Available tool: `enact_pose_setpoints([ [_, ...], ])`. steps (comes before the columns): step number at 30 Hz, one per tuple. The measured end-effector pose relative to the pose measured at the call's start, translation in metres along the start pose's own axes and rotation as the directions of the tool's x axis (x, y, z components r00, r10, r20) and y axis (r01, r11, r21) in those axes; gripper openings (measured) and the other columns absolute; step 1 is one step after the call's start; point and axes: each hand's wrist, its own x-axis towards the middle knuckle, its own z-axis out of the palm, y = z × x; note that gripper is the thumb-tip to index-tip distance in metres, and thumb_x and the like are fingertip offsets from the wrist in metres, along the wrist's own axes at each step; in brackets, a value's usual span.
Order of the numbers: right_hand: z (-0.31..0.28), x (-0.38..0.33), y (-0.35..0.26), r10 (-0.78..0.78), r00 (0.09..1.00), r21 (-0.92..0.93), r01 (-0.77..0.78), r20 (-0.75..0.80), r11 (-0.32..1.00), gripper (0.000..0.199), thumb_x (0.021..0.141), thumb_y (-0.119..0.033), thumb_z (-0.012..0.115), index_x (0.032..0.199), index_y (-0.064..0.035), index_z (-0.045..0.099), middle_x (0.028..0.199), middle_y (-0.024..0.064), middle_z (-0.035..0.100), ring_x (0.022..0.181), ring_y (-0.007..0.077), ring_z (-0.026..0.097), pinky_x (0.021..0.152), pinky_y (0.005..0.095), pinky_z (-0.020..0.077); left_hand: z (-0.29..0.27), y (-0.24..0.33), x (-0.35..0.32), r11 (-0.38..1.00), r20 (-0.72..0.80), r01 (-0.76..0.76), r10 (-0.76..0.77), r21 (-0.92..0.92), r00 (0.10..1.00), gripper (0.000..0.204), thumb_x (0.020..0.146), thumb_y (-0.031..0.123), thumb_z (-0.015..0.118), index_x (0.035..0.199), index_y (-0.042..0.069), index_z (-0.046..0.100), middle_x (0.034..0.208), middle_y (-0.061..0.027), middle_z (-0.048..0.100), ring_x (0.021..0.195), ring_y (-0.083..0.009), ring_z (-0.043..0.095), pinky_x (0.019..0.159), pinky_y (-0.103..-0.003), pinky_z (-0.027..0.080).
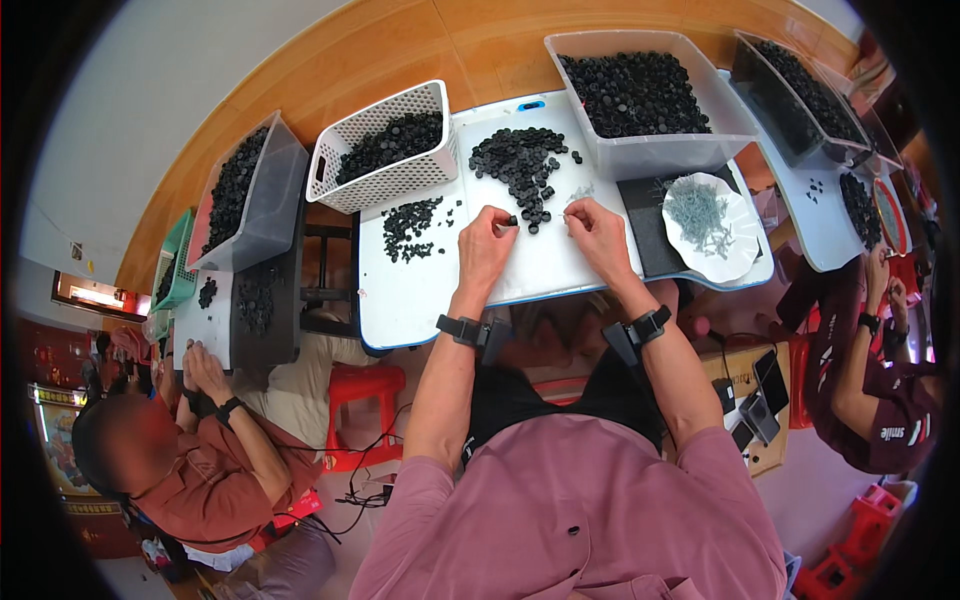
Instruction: Sorting small black rubber or plastic gaskets and parts on a workshop table.
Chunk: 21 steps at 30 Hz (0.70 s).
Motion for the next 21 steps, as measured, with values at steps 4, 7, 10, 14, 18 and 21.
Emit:
enact_pose_setpoints([
  [4, 0.002, -0.001, 0.000, -0.008, 1.000, 0.008, 0.009, -0.006, 1.000, 0.011, 0.091, -0.006, 0.068, 0.100, 0.0017, 0.070, 0.082, 0.0132, 0.074, 0.074, 0.0192, 0.072, 0.069, 0.0322, 0.0547, 0.006, -0.005, -0.002, 0.998, -0.038, -0.037, 0.035, -0.057, 0.999, 0.023, 0.082, 0.010, 0.082, 0.102, 0.002, 0.073, 0.078, -0.0089, 0.072, 0.069, -0.0201, 0.068, 0.067, -0.034, 0.055],
  [7, 0.002, -0.001, 0.000, -0.014, 1.000, 0.006, 0.014, -0.009, 1.000, 0.011, 0.092, -0.006, 0.068, 0.099, 0.0017, 0.070, 0.082, 0.0130, 0.074, 0.074, 0.0189, 0.071, 0.069, 0.0322, 0.0546, 0.008, -0.005, -0.005, 0.997, -0.050, -0.071, 0.071, -0.006, 0.996, 0.023, 0.082, 0.012, 0.083, 0.101, 0.001, 0.074, 0.081, -0.0097, 0.073, 0.070, -0.0189, 0.068, 0.068, -0.032, 0.055],
  [10, 0.000, 0.000, 0.002, -0.011, 1.000, 0.004, 0.011, -0.010, 1.000, 0.011, 0.092, -0.006, 0.068, 0.099, 0.0019, 0.071, 0.082, 0.0129, 0.074, 0.074, 0.0184, 0.071, 0.069, 0.0320, 0.0545, 0.007, 0.000, -0.007, 0.983, -0.067, -0.163, 0.169, 0.089, 0.983, 0.022, 0.084, 0.014, 0.083, 0.100, 0.001, 0.075, 0.085, -0.0115, 0.074, 0.071, -0.0216, 0.068, 0.069, -0.034, 0.056],
  [14, 0.000, -0.001, 0.000, -0.008, 1.000, 0.007, 0.008, -0.006, 1.000, 0.012, 0.092, -0.006, 0.068, 0.100, 0.0020, 0.071, 0.082, 0.0125, 0.074, 0.074, 0.0177, 0.071, 0.069, 0.0315, 0.0544, 0.003, 0.004, -0.010, 0.951, -0.064, -0.245, 0.261, 0.189, 0.963, 0.023, 0.086, 0.016, 0.082, 0.103, 0.001, 0.076, 0.088, -0.0136, 0.075, 0.071, -0.0243, 0.069, 0.070, -0.036, 0.056],
  [18, 0.000, -0.002, -0.003, 0.000, 1.000, 0.014, 0.000, -0.008, 1.000, 0.012, 0.092, -0.006, 0.068, 0.100, 0.0018, 0.071, 0.083, 0.0121, 0.075, 0.074, 0.0173, 0.071, 0.069, 0.0308, 0.0544, 0.002, 0.009, -0.016, 0.991, -0.066, -0.119, 0.122, 0.058, 0.990, 0.022, 0.085, 0.012, 0.082, 0.103, 0.002, 0.075, 0.092, -0.0143, 0.075, 0.078, -0.0287, 0.071, 0.074, -0.039, 0.057],
  [21, -0.001, -0.003, -0.004, -0.002, 1.000, 0.011, 0.002, -0.009, 1.000, 0.011, 0.092, -0.006, 0.068, 0.100, 0.0017, 0.071, 0.083, 0.0120, 0.075, 0.075, 0.0170, 0.072, 0.070, 0.0302, 0.0546, 0.002, 0.012, -0.022, 0.996, -0.059, -0.027, 0.021, -0.091, 0.998, 0.023, 0.085, 0.009, 0.081, 0.107, 0.002, 0.075, 0.089, -0.0129, 0.076, 0.075, -0.0225, 0.072, 0.070, -0.034, 0.057],
])
